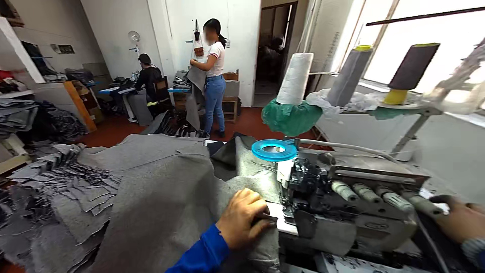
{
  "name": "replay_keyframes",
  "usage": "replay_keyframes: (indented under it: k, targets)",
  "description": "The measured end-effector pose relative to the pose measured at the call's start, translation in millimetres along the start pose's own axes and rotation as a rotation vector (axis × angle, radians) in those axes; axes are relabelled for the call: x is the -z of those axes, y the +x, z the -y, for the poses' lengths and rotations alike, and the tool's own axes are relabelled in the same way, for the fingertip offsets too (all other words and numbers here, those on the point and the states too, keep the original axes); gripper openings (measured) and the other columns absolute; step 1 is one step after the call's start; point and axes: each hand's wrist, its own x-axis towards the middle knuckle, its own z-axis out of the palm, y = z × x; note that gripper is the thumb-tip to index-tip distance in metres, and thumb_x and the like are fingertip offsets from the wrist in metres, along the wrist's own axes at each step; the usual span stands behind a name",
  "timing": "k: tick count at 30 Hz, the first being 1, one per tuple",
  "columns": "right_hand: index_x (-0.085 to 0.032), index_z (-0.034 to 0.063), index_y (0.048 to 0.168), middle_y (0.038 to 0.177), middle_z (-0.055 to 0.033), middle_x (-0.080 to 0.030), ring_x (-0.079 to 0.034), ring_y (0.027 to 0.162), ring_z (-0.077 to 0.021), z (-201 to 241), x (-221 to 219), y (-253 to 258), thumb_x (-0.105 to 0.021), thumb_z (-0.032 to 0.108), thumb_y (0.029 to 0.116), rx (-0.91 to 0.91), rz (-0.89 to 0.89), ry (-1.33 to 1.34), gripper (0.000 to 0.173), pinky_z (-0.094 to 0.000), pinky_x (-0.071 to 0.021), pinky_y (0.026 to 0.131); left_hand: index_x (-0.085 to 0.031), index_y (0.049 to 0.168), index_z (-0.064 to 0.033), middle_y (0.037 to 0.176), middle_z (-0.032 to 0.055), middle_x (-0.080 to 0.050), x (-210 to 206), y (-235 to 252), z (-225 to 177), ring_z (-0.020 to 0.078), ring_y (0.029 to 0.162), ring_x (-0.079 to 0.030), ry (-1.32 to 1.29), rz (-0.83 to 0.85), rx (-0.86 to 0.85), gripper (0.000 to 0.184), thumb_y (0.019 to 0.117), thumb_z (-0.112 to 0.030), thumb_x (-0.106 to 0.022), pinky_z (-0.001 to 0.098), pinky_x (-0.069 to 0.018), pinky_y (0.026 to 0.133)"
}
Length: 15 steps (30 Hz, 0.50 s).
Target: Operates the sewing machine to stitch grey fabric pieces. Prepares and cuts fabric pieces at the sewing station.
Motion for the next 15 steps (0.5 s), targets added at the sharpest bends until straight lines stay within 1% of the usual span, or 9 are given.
replay_keyframes:
  k: [2,4,6,9,10,12,13,14,15]
  targets:
    - [-0.056,-0.0078,0.136,0.136,-0.0486,-0.043,-0.038,0.129,-0.0696,-21.6,-7.6,7.5,-0.074,0.002,0.0892,0.062,-0.14,0.097,0.051,-0.0812,-0.0317,0.101,-0.071,0.086,-0.0012,0.094,0.0175,-0.071,-4.0,-10.0,0.2,0.0356,0.096,-0.068,-0.037,-0.068,-0.015,0.027,0.0921,-0.027,-0.067,0.0475,-0.0528,0.092]
    - [-0.057,-0.0129,0.131,0.13,-0.0485,-0.048,-0.045,0.122,-0.0683,-15.2,6.4,-18.8,-0.069,0.0,0.0909,0.165,-0.213,0.195,0.044,-0.0795,-0.034,0.099,-0.069,0.085,-0.0019,0.099,0.0168,-0.071,-6.8,-25.1,1.3,0.0322,0.104,-0.068,-0.073,-0.13,-0.049,0.024,0.0924,-0.024,-0.068,0.0437,-0.0533,0.098]
    - [-0.057,-0.0168,0.128,0.122,-0.0424,-0.058,-0.058,0.111,-0.0563,10.0,28.6,-72.8,-0.058,0.006,0.0971,0.284,-0.149,0.267,0.038,-0.0667,-0.0446,0.097,-0.066,0.087,-0.0062,0.1,0.0113,-0.072,-11.7,-42.6,-0.7,0.0248,0.109,-0.069,-0.063,-0.201,-0.104,0.02,0.0961,-0.024,-0.068,0.0387,-0.0526,0.104]
    - [-0.063,-0.0195,0.113,0.103,-0.0296,-0.069,-0.069,0.093,-0.0292,67.5,30.5,-171.8,-0.058,0.01,0.0999,0.477,0.055,0.502,0.033,-0.0442,-0.056,0.088,-0.06,0.09,-0.0116,0.096,0.0027,-0.07,-16.9,-55.0,-9.9,0.0157,0.109,-0.067,-0.075,-0.256,-0.141,0.02,0.1013,-0.028,-0.063,0.0304,-0.0502,0.106]
    - [-0.064,-0.0186,0.114,0.104,-0.0261,-0.071,-0.071,0.095,-0.0238,90.7,22.4,-200.4,-0.057,0.01,0.0999,0.529,0.19,0.601,0.032,-0.0391,-0.0569,0.088,-0.061,0.09,-0.0118,0.093,0.0021,-0.07,-16.7,-52.1,-13.0,0.0151,0.106,-0.067,-0.093,-0.253,-0.137,0.022,0.1015,-0.03,-0.063,0.0294,-0.0505,0.104]
    - [-0.058,-0.015,0.131,0.123,-0.0263,-0.068,-0.069,0.113,-0.0297,129.4,-6.7,-241.0,-0.059,0.016,0.0987,0.597,0.487,0.744,0.045,-0.0438,-0.0539,0.097,-0.065,0.087,-0.0085,0.089,0.0062,-0.072,-12.5,-38.8,-17.2,0.0187,0.096,-0.069,-0.147,-0.229,-0.1,0.027,0.1003,-0.032,-0.063,0.0327,-0.0527,0.095]
    - [-0.056,-0.0122,0.136,0.126,-0.0245,-0.068,-0.068,0.116,-0.0299,146.1,-24.1,-255.0,-0.064,0.019,0.0975,0.61,0.544,0.774,0.05,-0.0446,-0.0537,0.1,-0.067,0.084,-0.0061,0.084,0.0091,-0.072,-9.7,-29.8,-17.7,0.0212,0.088,-0.069,-0.173,-0.215,-0.066,0.031,0.0994,-0.033,-0.063,0.0354,-0.0544,0.089]
    - [-0.059,-0.0114,0.132,0.119,-0.0231,-0.071,-0.07,0.111,-0.0292,162.4,-39.9,-266.7,-0.07,0.017,0.0943,0.598,0.524,0.795,0.048,-0.0448,-0.0554,0.099,-0.069,0.082,-0.0043,0.081,0.0114,-0.071,-6.8,-20.2,-16.7,0.0234,0.084,-0.069,-0.181,-0.193,-0.025,0.035,0.0986,-0.035,-0.063,0.0377,-0.0551,0.084]
    - [-0.066,-0.0118,0.12,0.106,-0.0228,-0.074,-0.073,0.101,-0.0298,177.2,-54.2,-275.2,-0.073,0.013,0.0908,0.572,0.465,0.8,0.039,-0.0464,-0.0568,0.094,-0.07,0.082,-0.0028,0.082,0.0139,-0.072,-3.7,-10.2,-14.3,0.0265,0.084,-0.07,-0.166,-0.165,0.021,0.035,0.0964,-0.034,-0.065,0.0407,-0.0554,0.082]
